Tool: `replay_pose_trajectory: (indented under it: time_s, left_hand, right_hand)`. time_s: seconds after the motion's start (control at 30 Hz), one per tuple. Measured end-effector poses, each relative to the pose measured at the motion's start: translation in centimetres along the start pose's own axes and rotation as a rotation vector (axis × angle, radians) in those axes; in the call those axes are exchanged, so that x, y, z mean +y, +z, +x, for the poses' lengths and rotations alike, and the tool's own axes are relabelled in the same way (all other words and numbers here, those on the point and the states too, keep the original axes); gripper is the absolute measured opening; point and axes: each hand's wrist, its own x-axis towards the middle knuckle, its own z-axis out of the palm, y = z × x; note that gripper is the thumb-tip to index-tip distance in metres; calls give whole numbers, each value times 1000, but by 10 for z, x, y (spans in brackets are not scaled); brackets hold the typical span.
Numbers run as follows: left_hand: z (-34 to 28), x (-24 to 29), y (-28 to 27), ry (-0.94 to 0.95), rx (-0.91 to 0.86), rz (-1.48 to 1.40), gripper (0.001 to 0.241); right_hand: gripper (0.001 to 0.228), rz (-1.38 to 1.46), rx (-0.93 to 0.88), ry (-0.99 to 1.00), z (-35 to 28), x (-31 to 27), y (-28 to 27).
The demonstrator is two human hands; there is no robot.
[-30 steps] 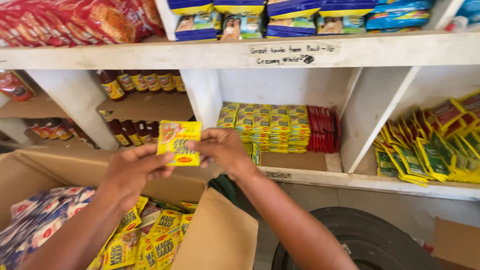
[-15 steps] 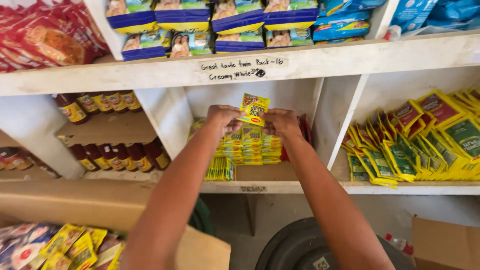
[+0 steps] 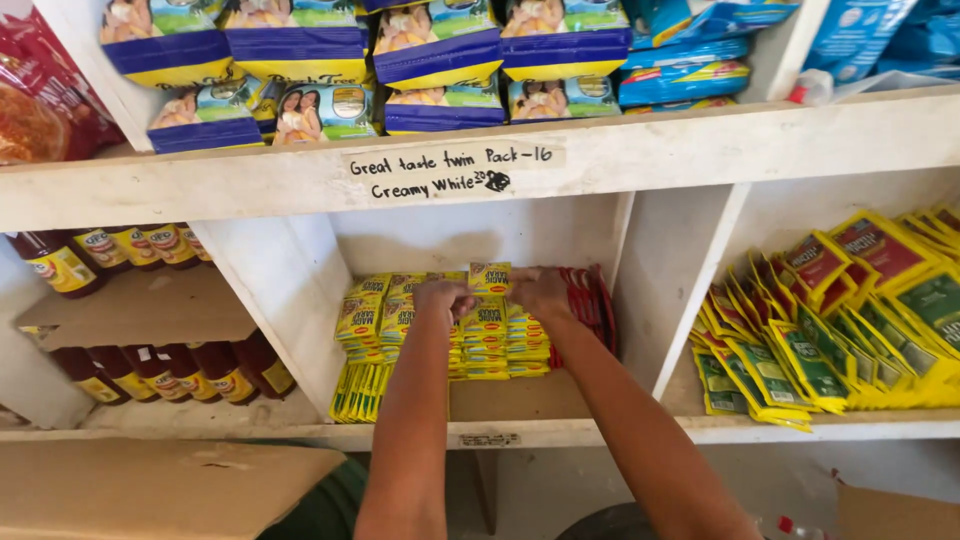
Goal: Stocking and organizing small seasoning packets from a cardboard box onto store shelves.
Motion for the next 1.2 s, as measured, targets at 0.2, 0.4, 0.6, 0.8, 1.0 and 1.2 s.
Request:
replay_pose_trajectory:
  time_s: [0.2, 0.4, 0.6, 0.8, 1.0, 1.2]
  left_hand:
    - [-8, 8, 10, -29, 328, 58, 21]
    - [-10, 17, 7, -105, 381, 364, 32]
    - [-15, 17, 9, -22, 414, 384, 27]
    - [-10, 21, 9, 8, 449, 809, 32]
    - [-77, 45, 26, -4, 516, 872, 21]
    - [-99, 64, 35, 209, 652, 847, 32]
  right_hand:
    - [29, -266, 30, -25, -17, -31, 13]
    - [21, -722, 61, 21, -17, -55, 18]
    - [22, -608, 90, -12, -25, -73, 1]
    - [22, -693, 104, -35, -25, -65, -1]
    - [22, -704, 94, -84, -33, -58, 0]
    - [23, -617, 97, -211, -73, -88, -21]
